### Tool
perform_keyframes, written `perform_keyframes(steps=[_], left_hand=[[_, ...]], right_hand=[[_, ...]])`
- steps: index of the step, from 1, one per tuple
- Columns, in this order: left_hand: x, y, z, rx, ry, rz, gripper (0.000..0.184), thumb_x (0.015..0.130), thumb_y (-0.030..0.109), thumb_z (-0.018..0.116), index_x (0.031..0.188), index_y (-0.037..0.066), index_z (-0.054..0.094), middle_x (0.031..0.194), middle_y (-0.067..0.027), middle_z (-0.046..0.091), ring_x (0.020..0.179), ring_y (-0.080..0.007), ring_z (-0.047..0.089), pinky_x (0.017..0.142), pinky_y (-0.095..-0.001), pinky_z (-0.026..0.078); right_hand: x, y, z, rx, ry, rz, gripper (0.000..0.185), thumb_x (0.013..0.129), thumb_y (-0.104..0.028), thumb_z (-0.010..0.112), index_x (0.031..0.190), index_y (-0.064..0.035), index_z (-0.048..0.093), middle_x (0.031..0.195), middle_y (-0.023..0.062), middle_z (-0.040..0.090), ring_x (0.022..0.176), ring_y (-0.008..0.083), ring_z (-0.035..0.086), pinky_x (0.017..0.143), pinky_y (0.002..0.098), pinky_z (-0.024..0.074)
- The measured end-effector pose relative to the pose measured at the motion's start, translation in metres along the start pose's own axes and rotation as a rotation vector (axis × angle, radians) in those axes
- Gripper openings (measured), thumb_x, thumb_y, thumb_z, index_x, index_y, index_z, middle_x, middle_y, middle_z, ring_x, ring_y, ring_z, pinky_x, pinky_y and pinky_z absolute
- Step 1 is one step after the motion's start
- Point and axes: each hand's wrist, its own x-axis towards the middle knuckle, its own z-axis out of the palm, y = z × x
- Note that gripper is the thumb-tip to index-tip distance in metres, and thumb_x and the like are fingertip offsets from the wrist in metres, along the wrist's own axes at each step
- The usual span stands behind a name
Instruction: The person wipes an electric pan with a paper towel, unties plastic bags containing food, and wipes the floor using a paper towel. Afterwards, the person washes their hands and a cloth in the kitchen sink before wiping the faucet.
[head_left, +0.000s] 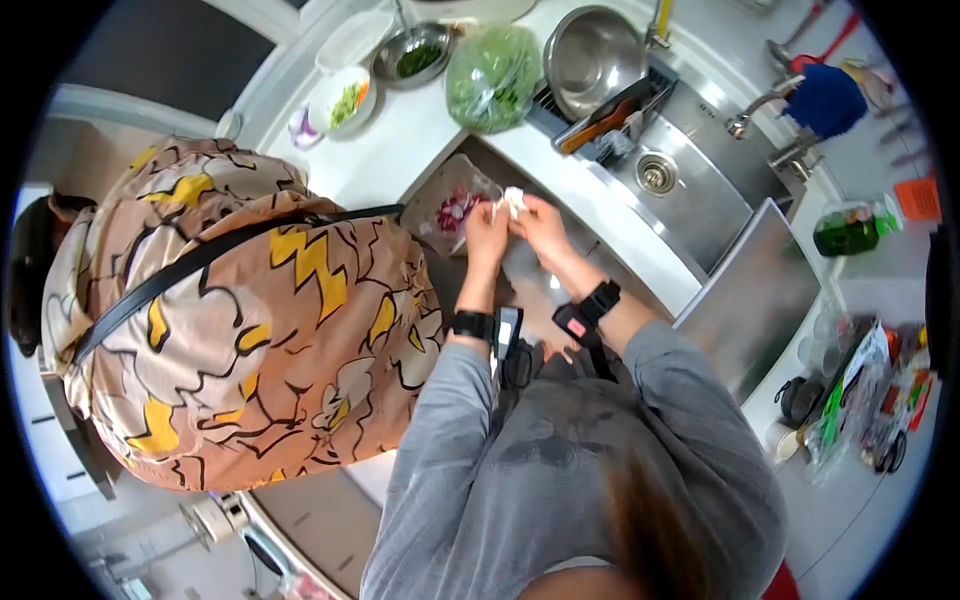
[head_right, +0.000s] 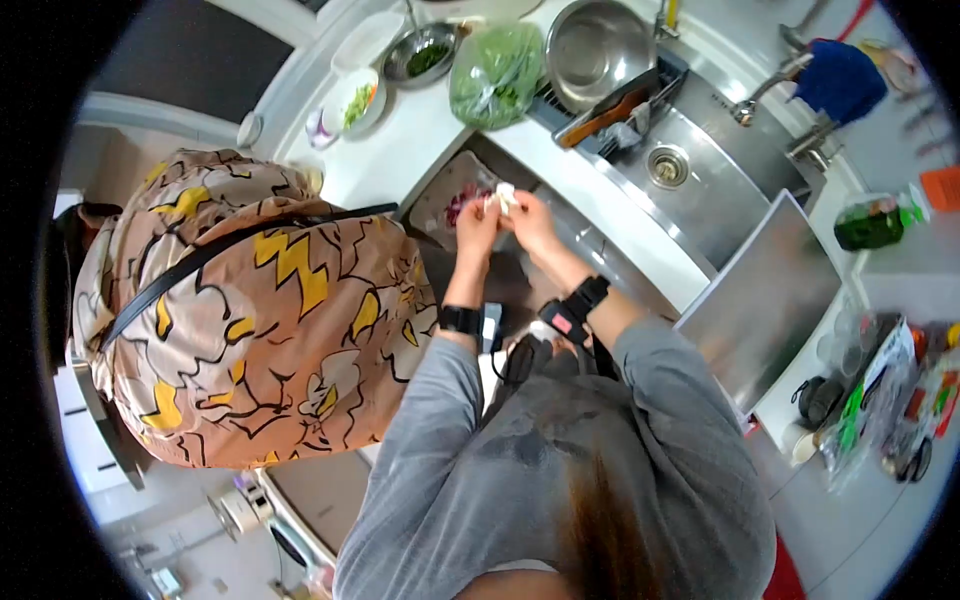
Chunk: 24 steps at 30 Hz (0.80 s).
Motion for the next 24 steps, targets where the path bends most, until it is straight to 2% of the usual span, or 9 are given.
perform_keyframes(steps=[6, 8, 10, 12, 14, 16, 20, 22, 24], left_hand=[[0.033, 0.011, -0.022, -0.162, -0.127, -0.200, 0.030, 0.080, 0.018, 0.056, 0.102, 0.000, 0.048, 0.081, -0.0040, 0.056, 0.067, -0.0090, 0.053, 0.058, -0.0200, 0.043], [0.043, -0.002, -0.035, -0.134, -0.093, -0.272, 0.038, 0.080, 0.021, 0.056, 0.110, 0.001, 0.043, 0.089, -0.0055, 0.055, 0.074, -0.0103, 0.054, 0.061, -0.0200, 0.044], [0.050, -0.029, -0.047, -0.369, 0.112, -0.378, 0.037, 0.081, 0.022, 0.054, 0.110, 0.001, 0.043, 0.092, -0.0067, 0.054, 0.080, -0.0118, 0.054, 0.064, -0.0208, 0.044], [0.054, -0.054, -0.063, -0.476, 0.129, -0.390, 0.036, 0.086, 0.025, 0.046, 0.111, 0.000, 0.042, 0.100, -0.0092, 0.053, 0.087, -0.0151, 0.053, 0.069, -0.0237, 0.045], [0.062, -0.081, -0.077, -0.804, 0.175, -0.470, 0.038, 0.090, 0.029, 0.034, 0.112, -0.001, 0.042, 0.106, -0.0121, 0.051, 0.092, -0.0187, 0.053, 0.075, -0.0261, 0.045], [0.073, -0.098, -0.084, -0.875, 0.189, -0.511, 0.042, 0.090, 0.032, 0.028, 0.113, -0.001, 0.041, 0.110, -0.0131, 0.049, 0.096, -0.0201, 0.051, 0.078, -0.0275, 0.044], [0.093, -0.122, -0.089, -1.042, 0.195, -0.604, 0.053, 0.090, 0.039, 0.016, 0.118, -0.001, 0.036, 0.119, -0.0136, 0.042, 0.106, -0.0217, 0.045, 0.085, -0.0297, 0.040], [0.101, -0.135, -0.087, -1.005, 0.181, -0.610, 0.060, 0.088, 0.045, 0.012, 0.122, 0.000, 0.033, 0.125, -0.0131, 0.037, 0.113, -0.0215, 0.038, 0.091, -0.0333, 0.034], [0.110, -0.146, -0.086, -0.890, 0.187, -0.619, 0.066, 0.085, 0.051, 0.013, 0.124, 0.001, 0.030, 0.127, -0.0132, 0.033, 0.116, -0.0212, 0.033, 0.095, -0.0358, 0.027]], right_hand=[[0.050, -0.005, 0.006, -0.006, -0.019, 0.157, 0.028, 0.083, -0.001, 0.039, 0.110, 0.0074, 0.042, 0.103, 0.0127, 0.050, 0.092, 0.0183, 0.053, 0.077, 0.0263, 0.0478], [0.061, 0.002, 0.013, -0.028, -0.024, 0.143, 0.029, 0.083, 0.000, 0.038, 0.110, 0.0080, 0.041, 0.103, 0.0134, 0.050, 0.092, 0.0188, 0.053, 0.076, 0.0261, 0.0486], [0.076, 0.018, 0.021, -0.066, 0.029, 0.127, 0.029, 0.082, 0.001, 0.040, 0.110, 0.0091, 0.040, 0.103, 0.0142, 0.050, 0.092, 0.0201, 0.053, 0.074, 0.0259, 0.0501], [0.091, 0.042, 0.031, -0.190, 0.056, 0.095, 0.030, 0.079, 0.001, 0.043, 0.107, 0.0086, 0.044, 0.100, 0.0159, 0.051, 0.089, 0.0239, 0.054, 0.073, 0.0287, 0.0489], [0.109, 0.072, 0.030, -0.898, 0.001, -0.249, 0.030, 0.074, 0.001, 0.045, 0.104, 0.0041, 0.049, 0.099, 0.0170, 0.052, 0.088, 0.0273, 0.053, 0.077, 0.0315, 0.0439], [0.121, 0.095, 0.034, -0.880, -0.011, -0.333, 0.029, 0.070, 0.001, 0.047, 0.099, 0.0013, 0.054, 0.097, 0.0179, 0.053, 0.090, 0.0287, 0.052, 0.079, 0.0324, 0.0397], [0.140, 0.127, 0.031, -0.800, -0.053, -0.156, 0.019, 0.069, 0.001, 0.047, 0.085, 0.0008, 0.058, 0.083, 0.0187, 0.056, 0.078, 0.0325, 0.053, 0.071, 0.0368, 0.0417], [0.140, 0.121, 0.030, -0.954, -0.052, -0.341, 0.013, 0.069, 0.000, 0.051, 0.080, 0.0006, 0.057, 0.081, 0.0180, 0.055, 0.077, 0.0327, 0.053, 0.070, 0.0366, 0.0417], [0.139, 0.122, 0.032, -0.937, -0.047, -0.235, 0.010, 0.068, -0.002, 0.054, 0.078, -0.0018, 0.057, 0.084, 0.0162, 0.055, 0.078, 0.0317, 0.053, 0.069, 0.0363, 0.0416]])
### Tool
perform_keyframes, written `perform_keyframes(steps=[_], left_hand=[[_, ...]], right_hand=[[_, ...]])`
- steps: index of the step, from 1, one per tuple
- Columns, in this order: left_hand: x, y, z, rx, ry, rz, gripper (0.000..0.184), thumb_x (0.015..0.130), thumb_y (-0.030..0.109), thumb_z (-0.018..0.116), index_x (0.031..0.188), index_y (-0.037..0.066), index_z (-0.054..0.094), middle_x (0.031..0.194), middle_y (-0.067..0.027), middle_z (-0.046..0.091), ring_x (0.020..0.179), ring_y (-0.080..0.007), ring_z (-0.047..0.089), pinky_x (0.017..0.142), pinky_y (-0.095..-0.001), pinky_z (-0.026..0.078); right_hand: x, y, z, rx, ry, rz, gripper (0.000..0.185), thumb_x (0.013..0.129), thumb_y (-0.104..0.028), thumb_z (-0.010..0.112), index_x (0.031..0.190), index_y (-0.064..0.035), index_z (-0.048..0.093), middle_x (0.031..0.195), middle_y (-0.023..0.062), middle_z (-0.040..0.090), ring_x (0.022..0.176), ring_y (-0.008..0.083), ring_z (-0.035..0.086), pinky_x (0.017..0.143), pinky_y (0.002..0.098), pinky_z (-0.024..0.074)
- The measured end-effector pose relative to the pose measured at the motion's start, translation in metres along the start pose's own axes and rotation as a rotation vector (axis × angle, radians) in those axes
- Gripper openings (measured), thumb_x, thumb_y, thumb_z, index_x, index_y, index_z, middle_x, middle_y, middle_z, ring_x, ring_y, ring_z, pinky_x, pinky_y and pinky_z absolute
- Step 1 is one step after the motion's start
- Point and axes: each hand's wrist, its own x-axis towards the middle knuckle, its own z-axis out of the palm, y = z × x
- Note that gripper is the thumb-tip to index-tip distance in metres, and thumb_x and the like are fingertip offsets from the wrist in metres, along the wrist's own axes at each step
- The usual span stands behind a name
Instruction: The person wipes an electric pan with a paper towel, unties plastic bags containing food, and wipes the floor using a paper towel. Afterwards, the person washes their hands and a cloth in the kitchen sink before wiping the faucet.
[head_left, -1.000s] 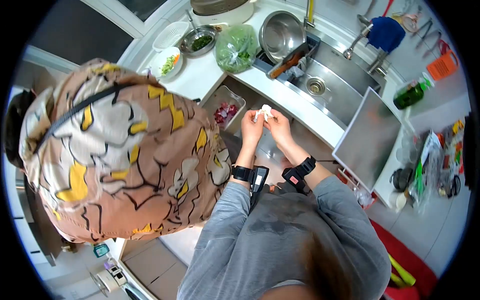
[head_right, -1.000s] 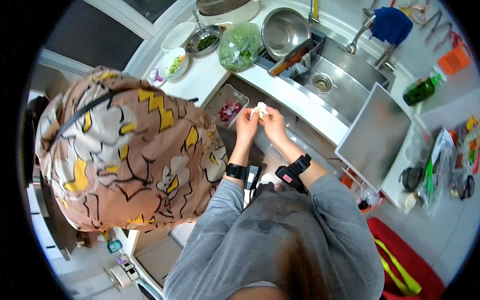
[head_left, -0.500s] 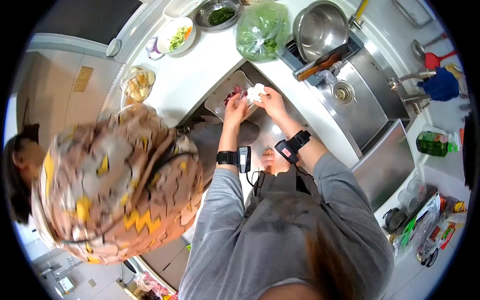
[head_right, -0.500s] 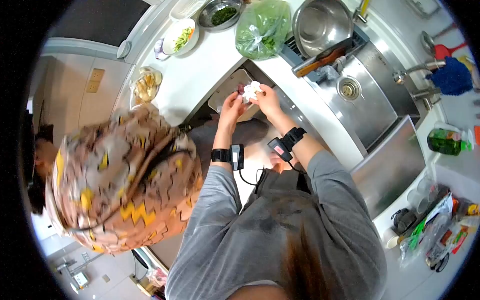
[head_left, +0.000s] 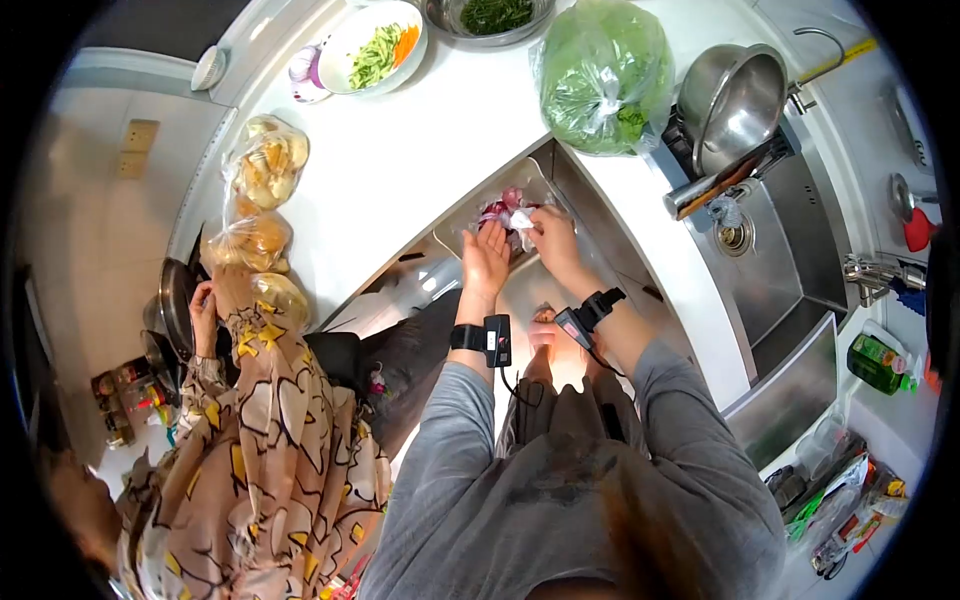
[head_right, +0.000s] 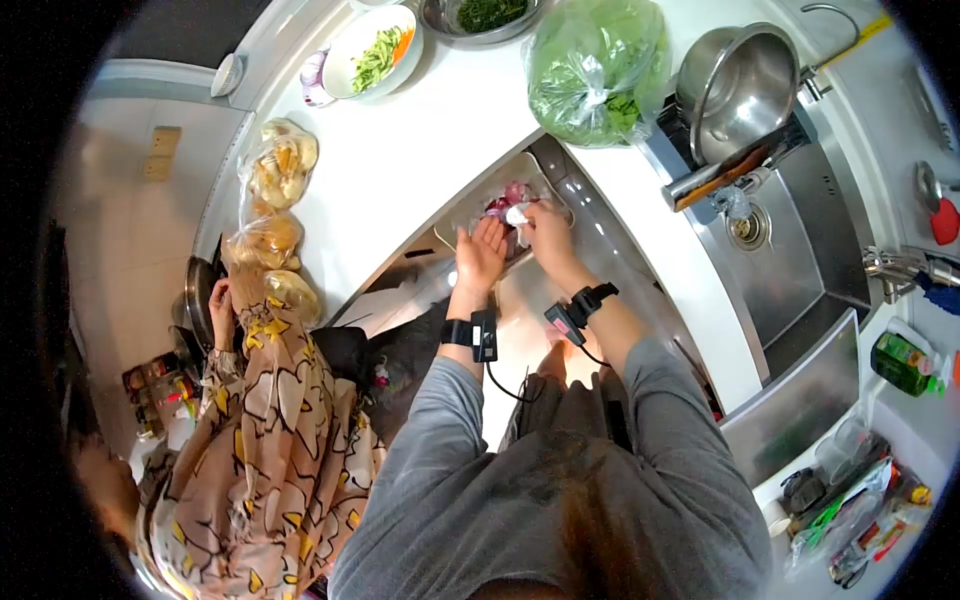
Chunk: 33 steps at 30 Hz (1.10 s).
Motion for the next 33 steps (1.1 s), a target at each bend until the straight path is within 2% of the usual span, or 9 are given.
perform_keyframes(steps=[5, 9, 14, 17, 20, 23, 28, 32, 33], left_hand=[[0.004, 0.005, 0.021, -0.211, -0.001, -0.189, 0.073, 0.081, 0.060, 0.014, 0.130, 0.005, 0.020, 0.128, -0.0109, 0.031, 0.118, -0.0237, 0.028, 0.099, -0.0346, 0.018], [0.023, -0.007, 0.005, -0.227, -0.211, -0.071, 0.073, 0.080, 0.061, 0.013, 0.130, 0.008, 0.015, 0.130, -0.0116, 0.028, 0.118, -0.0247, 0.027, 0.099, -0.0426, 0.017], [0.016, -0.007, 0.007, -0.051, -0.021, 0.052, 0.073, 0.082, 0.058, 0.013, 0.129, 0.002, 0.014, 0.133, -0.0111, 0.022, 0.125, -0.0239, 0.016, 0.101, -0.0408, 0.011], [0.009, -0.003, 0.012, -0.328, -0.083, -0.128, 0.070, 0.083, 0.056, 0.014, 0.129, 0.004, 0.017, 0.136, -0.0105, 0.015, 0.127, -0.0237, 0.008, 0.101, -0.0409, 0.007], [0.006, -0.005, 0.015, -0.475, -0.072, -0.090, 0.067, 0.083, 0.056, 0.015, 0.125, 0.005, 0.025, 0.134, -0.0118, 0.019, 0.125, -0.0252, 0.014, 0.101, -0.0414, 0.011], [-0.008, 0.003, 0.019, -0.388, 0.000, -0.037, 0.065, 0.083, 0.056, 0.019, 0.120, 0.004, 0.033, 0.121, -0.0118, 0.037, 0.113, -0.0258, 0.033, 0.098, -0.0392, 0.019], [-0.035, 0.005, 0.049, 0.076, -0.124, 0.050, 0.061, 0.087, 0.049, 0.018, 0.124, 0.003, 0.030, 0.125, -0.0122, 0.035, 0.117, -0.0228, 0.029, 0.100, -0.0342, 0.015], [-0.047, 0.015, 0.052, 0.135, -0.294, 0.239, 0.057, 0.089, 0.043, 0.017, 0.128, 0.003, 0.025, 0.132, -0.0130, 0.027, 0.124, -0.0216, 0.019, 0.101, -0.0365, 0.006], [-0.048, 0.016, 0.052, 0.677, -0.370, 0.344, 0.054, 0.089, 0.043, 0.015, 0.128, 0.007, 0.026, 0.131, -0.0130, 0.029, 0.125, -0.0222, 0.019, 0.101, -0.0393, 0.004]], right_hand=[[-0.011, -0.004, 0.018, 0.081, -0.175, -0.253, 0.016, 0.070, -0.005, 0.053, 0.085, -0.0061, 0.058, 0.093, 0.0143, 0.052, 0.082, 0.0302, 0.051, 0.069, 0.0355, 0.0424], [0.007, 0.011, 0.030, -0.131, -0.176, -0.095, 0.027, 0.073, -0.005, 0.047, 0.098, -0.0092, 0.057, 0.104, 0.0148, 0.049, 0.089, 0.0309, 0.051, 0.075, 0.0359, 0.0424], [0.006, 0.002, 0.021, -0.168, -0.081, -0.065, 0.032, 0.077, -0.008, 0.045, 0.108, -0.0081, 0.051, 0.120, 0.0155, 0.042, 0.103, 0.0319, 0.045, 0.084, 0.0365, 0.0398], [-0.017, -0.002, 0.030, -0.167, -0.237, -0.384, 0.033, 0.078, -0.010, 0.045, 0.110, -0.0066, 0.049, 0.118, 0.0156, 0.044, 0.108, 0.0300, 0.042, 0.090, 0.0395, 0.0336], [-0.004, 0.019, 0.024, -0.441, -0.157, -0.165, 0.035, 0.077, -0.011, 0.046, 0.112, -0.0081, 0.048, 0.119, 0.0153, 0.042, 0.107, 0.0315, 0.041, 0.089, 0.0386, 0.0339], [0.004, -0.003, 0.010, -0.126, -0.118, -0.139, 0.033, 0.075, -0.006, 0.046, 0.108, -0.0069, 0.050, 0.110, 0.0141, 0.046, 0.100, 0.0312, 0.046, 0.084, 0.0371, 0.0376], [0.004, -0.009, 0.009, -0.509, -0.047, -0.064, 0.013, 0.074, -0.007, 0.048, 0.087, -0.0034, 0.051, 0.095, 0.0129, 0.048, 0.085, 0.0309, 0.051, 0.071, 0.0375, 0.0415], [0.007, -0.023, -0.003, -0.075, 0.027, 0.068, 0.024, 0.067, -0.012, 0.062, 0.083, -0.0020, 0.047, 0.085, 0.0145, 0.050, 0.074, 0.0296, 0.051, 0.063, 0.0369, 0.0411], [0.009, -0.010, 0.001, 0.011, -0.003, 0.069, 0.033, 0.066, -0.012, 0.066, 0.088, -0.0021, 0.045, 0.079, 0.0122, 0.050, 0.067, 0.0214, 0.051, 0.057, 0.0326, 0.0411]])
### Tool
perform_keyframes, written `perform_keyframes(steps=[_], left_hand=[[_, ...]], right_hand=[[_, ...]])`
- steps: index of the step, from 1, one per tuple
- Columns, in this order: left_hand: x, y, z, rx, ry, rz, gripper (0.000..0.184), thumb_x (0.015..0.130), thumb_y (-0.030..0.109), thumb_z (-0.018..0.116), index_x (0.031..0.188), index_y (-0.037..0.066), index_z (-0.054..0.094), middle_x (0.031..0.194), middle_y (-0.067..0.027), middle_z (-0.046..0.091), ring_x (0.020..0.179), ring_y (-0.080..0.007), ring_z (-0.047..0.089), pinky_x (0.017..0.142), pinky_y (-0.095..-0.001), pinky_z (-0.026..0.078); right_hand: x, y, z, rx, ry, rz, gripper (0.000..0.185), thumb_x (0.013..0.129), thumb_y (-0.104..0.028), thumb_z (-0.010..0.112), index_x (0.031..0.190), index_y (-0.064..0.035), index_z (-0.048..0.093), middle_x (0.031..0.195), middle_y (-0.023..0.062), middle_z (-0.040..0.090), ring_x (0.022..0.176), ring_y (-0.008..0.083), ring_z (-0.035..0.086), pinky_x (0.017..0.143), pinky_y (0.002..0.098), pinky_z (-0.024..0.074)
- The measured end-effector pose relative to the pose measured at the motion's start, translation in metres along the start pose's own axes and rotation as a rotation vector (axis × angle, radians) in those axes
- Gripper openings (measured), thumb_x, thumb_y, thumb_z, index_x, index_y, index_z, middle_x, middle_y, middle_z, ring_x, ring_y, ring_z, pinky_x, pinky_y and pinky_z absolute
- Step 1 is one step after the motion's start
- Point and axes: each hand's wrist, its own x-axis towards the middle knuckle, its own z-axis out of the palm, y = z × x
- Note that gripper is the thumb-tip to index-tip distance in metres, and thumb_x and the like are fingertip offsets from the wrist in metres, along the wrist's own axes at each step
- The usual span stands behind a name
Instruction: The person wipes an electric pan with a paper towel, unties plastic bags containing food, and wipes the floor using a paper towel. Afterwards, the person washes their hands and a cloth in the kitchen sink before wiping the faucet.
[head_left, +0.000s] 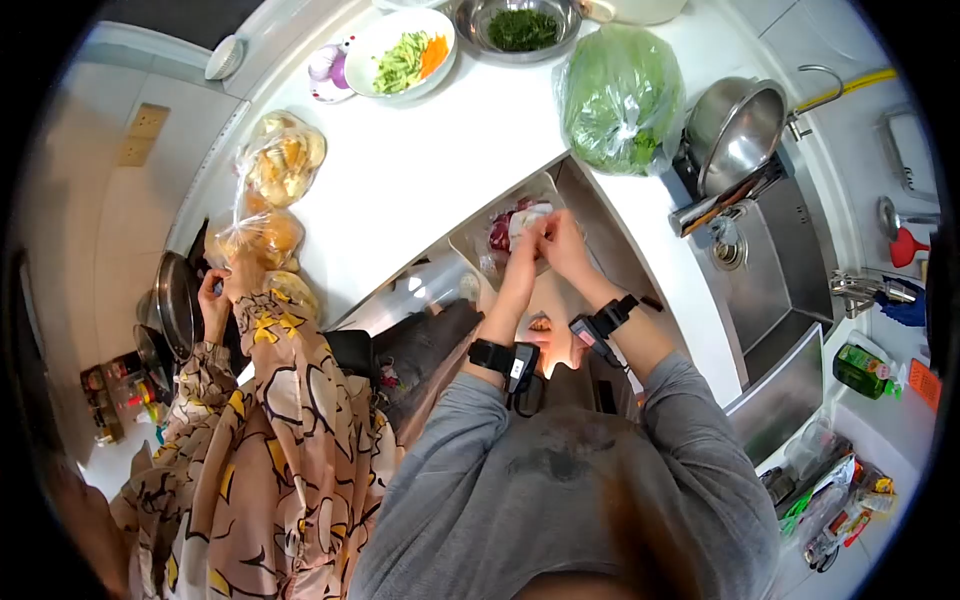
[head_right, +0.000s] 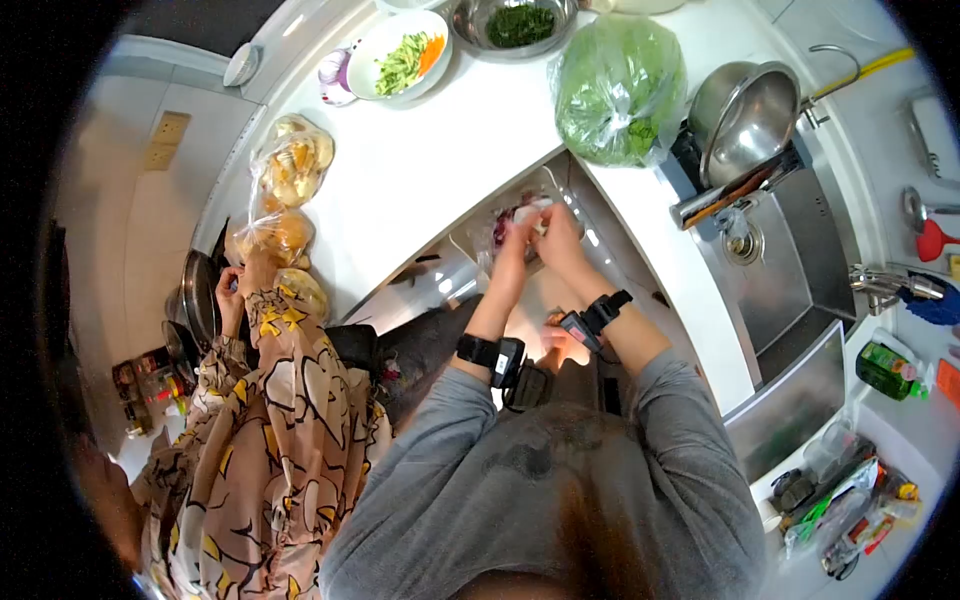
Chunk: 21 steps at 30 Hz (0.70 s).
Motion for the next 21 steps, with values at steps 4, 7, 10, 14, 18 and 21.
perform_keyframes(steps=[4, 7, 10, 14, 18, 21], left_hand=[[0.004, 0.002, -0.004, 0.697, 0.037, -0.032, 0.053, 0.089, 0.040, 0.013, 0.125, 0.006, 0.033, 0.130, -0.0166, 0.028, 0.125, -0.0251, 0.019, 0.100, -0.0426, -0.001], [0.038, -0.085, -0.038, 0.313, 0.121, -0.152, 0.057, 0.089, 0.042, 0.018, 0.126, 0.001, 0.028, 0.128, -0.0128, 0.033, 0.118, -0.0196, 0.030, 0.099, -0.0329, 0.018], [0.008, -0.001, -0.007, 0.124, -0.106, -0.179, 0.058, 0.089, 0.044, 0.019, 0.131, 0.005, 0.017, 0.130, -0.0103, 0.027, 0.115, -0.0181, 0.033, 0.096, -0.0287, 0.025], [0.000, 0.017, -0.008, 0.863, 0.080, -0.240, 0.061, 0.085, 0.050, 0.015, 0.126, 0.008, 0.032, 0.133, -0.0185, 0.022, 0.123, -0.0328, 0.021, 0.097, -0.0528, 0.012], [-0.002, 0.080, -0.042, 0.782, 0.385, 0.057, 0.045, 0.086, 0.035, 0.036, 0.107, -0.003, 0.048, 0.117, -0.0257, 0.040, 0.116, -0.0400, 0.027, 0.097, -0.0403, 0.023], [0.016, 0.121, -0.093, 0.880, 0.671, 0.232, 0.045, 0.083, 0.033, 0.042, 0.105, -0.005, 0.048, 0.116, -0.0327, 0.035, 0.115, -0.0412, 0.029, 0.096, -0.0419, 0.025]], right_hand=[[-0.015, -0.003, -0.009, 0.271, -0.100, 0.078, 0.034, 0.069, -0.012, 0.064, 0.093, -0.0015, 0.042, 0.074, 0.0058, 0.048, 0.055, 0.0100, 0.045, 0.049, 0.0262, 0.0402], [-0.020, -0.030, -0.029, 0.451, -0.121, 0.239, 0.032, 0.072, -0.009, 0.062, 0.094, -0.0024, 0.040, 0.072, 0.0046, 0.049, 0.055, 0.0113, 0.047, 0.050, 0.0264, 0.0417], [-0.005, -0.004, -0.031, 0.319, -0.304, 0.187, 0.022, 0.082, -0.016, 0.048, 0.098, -0.0004, 0.047, 0.082, 0.0090, 0.055, 0.063, 0.0153, 0.053, 0.058, 0.0277, 0.0436], [0.015, -0.010, -0.022, 0.075, -0.425, 0.020, 0.035, 0.088, -0.026, 0.035, 0.104, 0.0010, 0.050, 0.099, 0.0119, 0.056, 0.081, 0.0173, 0.054, 0.072, 0.0282, 0.0415], [0.025, -0.062, -0.034, 0.142, -0.400, -0.080, 0.038, 0.088, -0.029, 0.033, 0.106, 0.0004, 0.050, 0.100, 0.0159, 0.054, 0.093, 0.0235, 0.051, 0.079, 0.0312, 0.0385], [0.036, -0.091, -0.027, 0.146, -0.458, -0.103, 0.037, 0.087, -0.030, 0.036, 0.104, -0.0003, 0.050, 0.096, 0.0164, 0.055, 0.091, 0.0278, 0.052, 0.080, 0.0327, 0.0384]])
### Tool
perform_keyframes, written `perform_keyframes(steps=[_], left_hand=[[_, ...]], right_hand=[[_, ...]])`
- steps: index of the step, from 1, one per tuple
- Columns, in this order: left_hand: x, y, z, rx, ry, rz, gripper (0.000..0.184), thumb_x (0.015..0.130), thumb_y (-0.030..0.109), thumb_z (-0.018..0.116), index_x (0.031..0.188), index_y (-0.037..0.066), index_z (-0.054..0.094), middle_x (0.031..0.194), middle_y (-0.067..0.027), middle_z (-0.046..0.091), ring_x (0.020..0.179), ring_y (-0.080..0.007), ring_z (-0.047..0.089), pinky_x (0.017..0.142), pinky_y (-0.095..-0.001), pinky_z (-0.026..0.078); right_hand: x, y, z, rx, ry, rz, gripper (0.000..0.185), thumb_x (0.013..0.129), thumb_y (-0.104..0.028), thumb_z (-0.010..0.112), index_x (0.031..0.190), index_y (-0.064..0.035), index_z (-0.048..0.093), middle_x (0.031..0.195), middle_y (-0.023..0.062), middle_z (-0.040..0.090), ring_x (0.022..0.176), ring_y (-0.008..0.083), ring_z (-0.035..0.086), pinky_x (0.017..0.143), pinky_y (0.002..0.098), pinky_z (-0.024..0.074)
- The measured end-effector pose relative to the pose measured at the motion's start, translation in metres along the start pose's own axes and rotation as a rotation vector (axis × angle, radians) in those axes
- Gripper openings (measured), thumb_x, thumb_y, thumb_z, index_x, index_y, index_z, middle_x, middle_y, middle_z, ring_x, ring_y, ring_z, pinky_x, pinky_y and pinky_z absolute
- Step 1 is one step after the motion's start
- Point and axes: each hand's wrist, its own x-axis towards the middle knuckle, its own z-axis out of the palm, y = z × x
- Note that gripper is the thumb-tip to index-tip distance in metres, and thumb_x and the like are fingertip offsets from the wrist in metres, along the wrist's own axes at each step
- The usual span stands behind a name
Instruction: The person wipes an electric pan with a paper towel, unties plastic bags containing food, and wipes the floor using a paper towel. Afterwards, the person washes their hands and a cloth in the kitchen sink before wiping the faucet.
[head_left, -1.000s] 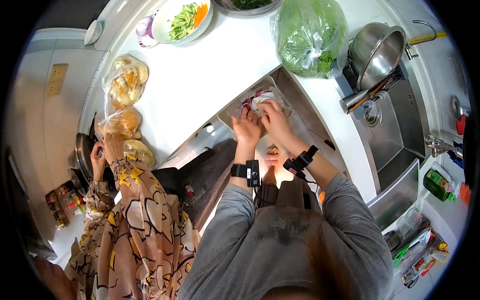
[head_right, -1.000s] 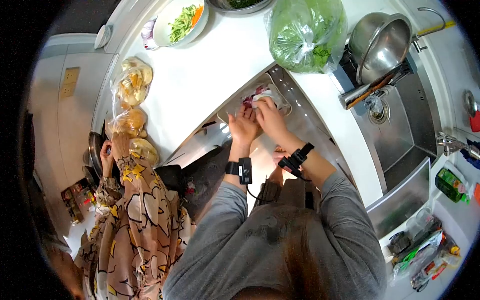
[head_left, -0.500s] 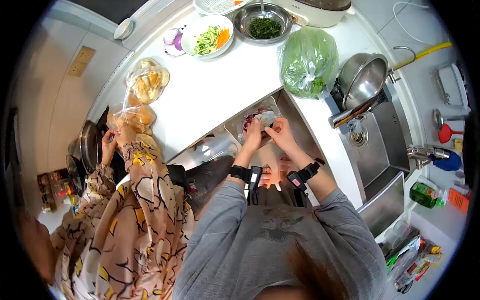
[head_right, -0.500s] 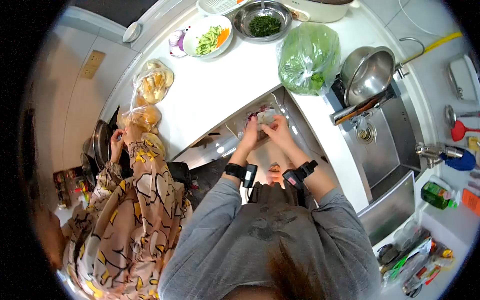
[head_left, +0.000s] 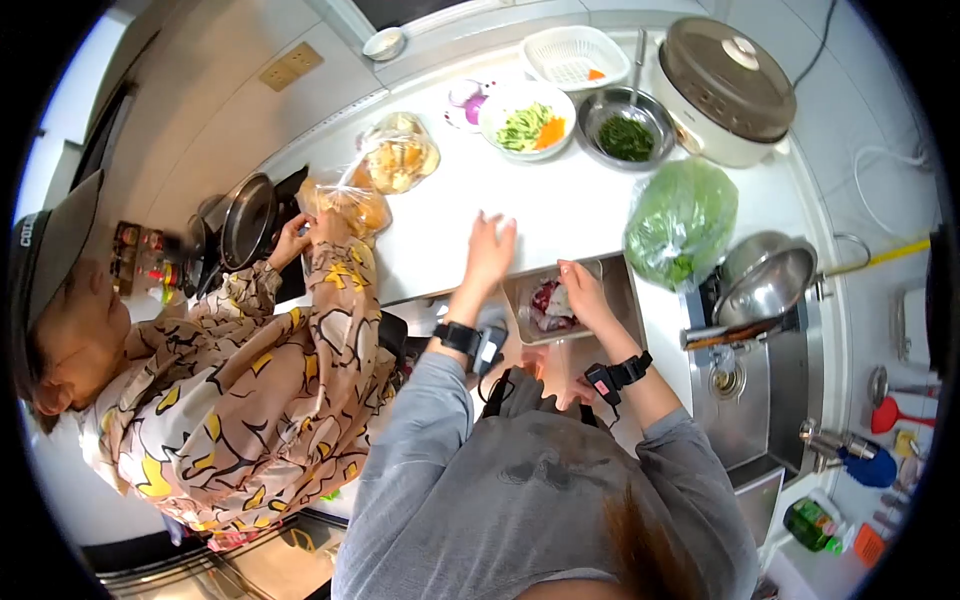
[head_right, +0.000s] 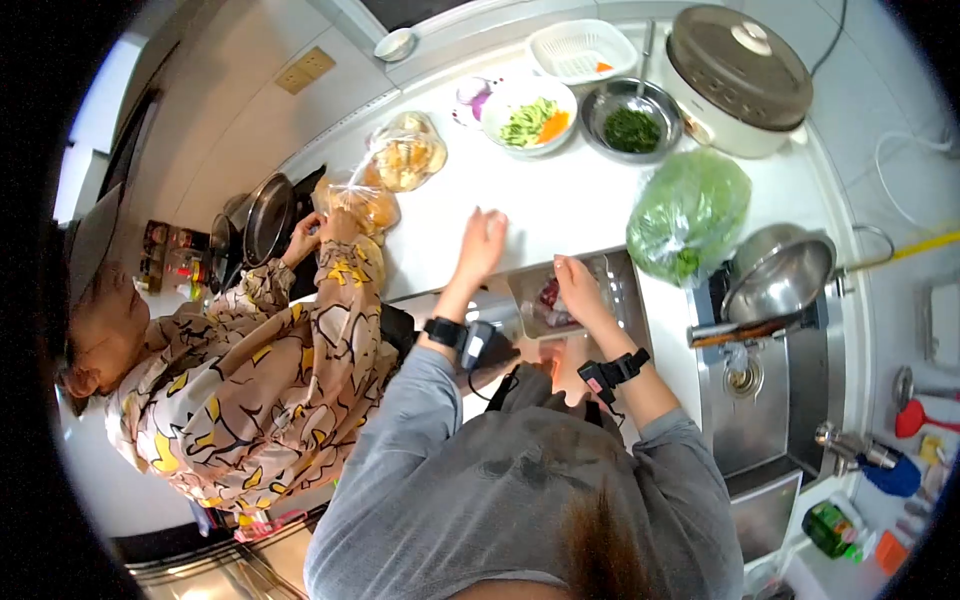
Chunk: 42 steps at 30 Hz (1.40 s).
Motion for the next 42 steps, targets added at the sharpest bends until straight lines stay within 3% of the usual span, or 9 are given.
perform_keyframes(steps=[2, 5, 8, 11, 19, 25, 32, 34, 42], left_hand=[[0.047, -0.027, -0.027, 0.087, 0.173, -0.003, 0.047, 0.080, 0.034, 0.047, 0.105, -0.006, 0.048, 0.114, -0.0348, 0.036, 0.112, -0.0432, 0.031, 0.094, -0.0426, 0.027], [0.106, -0.057, -0.073, 0.205, 0.339, -0.096, 0.050, 0.077, 0.034, 0.050, 0.104, -0.007, 0.046, 0.111, -0.0349, 0.038, 0.108, -0.0441, 0.034, 0.092, -0.0441, 0.028], [0.171, -0.120, -0.104, 0.496, 0.277, -0.409, 0.054, 0.076, 0.040, 0.046, 0.115, 0.003, 0.043, 0.109, -0.0224, 0.048, 0.108, -0.0385, 0.038, 0.090, -0.0401, 0.030], [0.200, -0.143, -0.128, 0.472, 0.369, -0.411, 0.051, 0.074, 0.043, 0.047, 0.113, 0.009, 0.046, 0.098, -0.0180, 0.056, 0.097, -0.0378, 0.048, 0.084, -0.0424, 0.035], [0.221, -0.143, -0.132, 0.599, 0.227, -0.514, 0.038, 0.073, 0.034, 0.048, 0.099, 0.006, 0.047, 0.085, -0.0206, 0.058, 0.081, -0.0380, 0.055, 0.072, -0.0464, 0.040], [0.214, -0.110, -0.142, 0.333, 0.479, -0.352, 0.021, 0.077, 0.019, 0.046, 0.088, 0.002, 0.045, 0.075, -0.0233, 0.057, 0.074, -0.0393, 0.055, 0.067, -0.0454, 0.041], [0.177, -0.056, -0.160, 0.095, 0.601, -0.198, 0.026, 0.078, 0.020, 0.048, 0.092, -0.001, 0.046, 0.079, -0.0251, 0.054, 0.078, -0.0411, 0.051, 0.067, -0.0429, 0.040], [0.164, -0.047, -0.167, 0.123, 0.700, -0.120, 0.016, 0.077, 0.013, 0.047, 0.086, 0.000, 0.044, 0.065, -0.0232, 0.053, 0.066, -0.0416, 0.051, 0.059, -0.0451, 0.040], [0.067, 0.022, -0.160, -0.140, 0.639, -0.065, 0.015, 0.079, 0.013, 0.046, 0.084, 0.000, 0.043, 0.070, -0.0241, 0.052, 0.068, -0.0416, 0.051, 0.058, -0.0424, 0.039]], right_hand=[[0.010, -0.029, 0.004, -0.074, -0.047, -0.080, 0.035, 0.089, -0.026, 0.034, 0.108, 0.0003, 0.047, 0.093, 0.0116, 0.056, 0.085, 0.0187, 0.055, 0.076, 0.0281, 0.0408], [0.037, -0.034, 0.019, -0.017, -0.128, -0.085, 0.035, 0.088, -0.027, 0.035, 0.107, 0.0008, 0.047, 0.095, 0.0131, 0.055, 0.087, 0.0210, 0.053, 0.077, 0.0296, 0.0399], [0.059, -0.051, 0.028, 0.044, -0.183, -0.024, 0.036, 0.089, -0.027, 0.034, 0.105, 0.0022, 0.047, 0.094, 0.0141, 0.055, 0.086, 0.0214, 0.053, 0.076, 0.0309, 0.0399], [0.075, -0.070, 0.034, 0.118, -0.243, 0.030, 0.034, 0.089, -0.024, 0.034, 0.104, 0.0033, 0.047, 0.095, 0.0134, 0.055, 0.083, 0.0201, 0.055, 0.075, 0.0296, 0.0409], [0.092, -0.049, 0.040, 0.069, -0.226, 0.125, 0.034, 0.089, -0.024, 0.034, 0.101, 0.0039, 0.049, 0.093, 0.0127, 0.056, 0.082, 0.0200, 0.056, 0.075, 0.0301, 0.0416], [0.086, -0.052, 0.037, 0.079, -0.227, 0.104, 0.034, 0.089, -0.025, 0.034, 0.100, 0.0039, 0.049, 0.093, 0.0118, 0.057, 0.082, 0.0191, 0.056, 0.075, 0.0290, 0.0415], [0.069, -0.046, 0.023, 0.077, -0.243, 0.124, 0.033, 0.089, -0.024, 0.035, 0.101, 0.0034, 0.049, 0.091, 0.0105, 0.057, 0.080, 0.0168, 0.055, 0.074, 0.0278, 0.0420], [0.061, -0.044, 0.017, 0.079, -0.246, 0.096, 0.032, 0.089, -0.023, 0.035, 0.101, 0.0033, 0.049, 0.091, 0.0103, 0.057, 0.080, 0.0164, 0.055, 0.074, 0.0274, 0.0423], [0.014, -0.038, -0.007, 0.050, -0.275, -0.008, 0.032, 0.089, -0.023, 0.035, 0.101, 0.0027, 0.050, 0.090, 0.0103, 0.057, 0.078, 0.0146, 0.055, 0.071, 0.0264, 0.0437]])
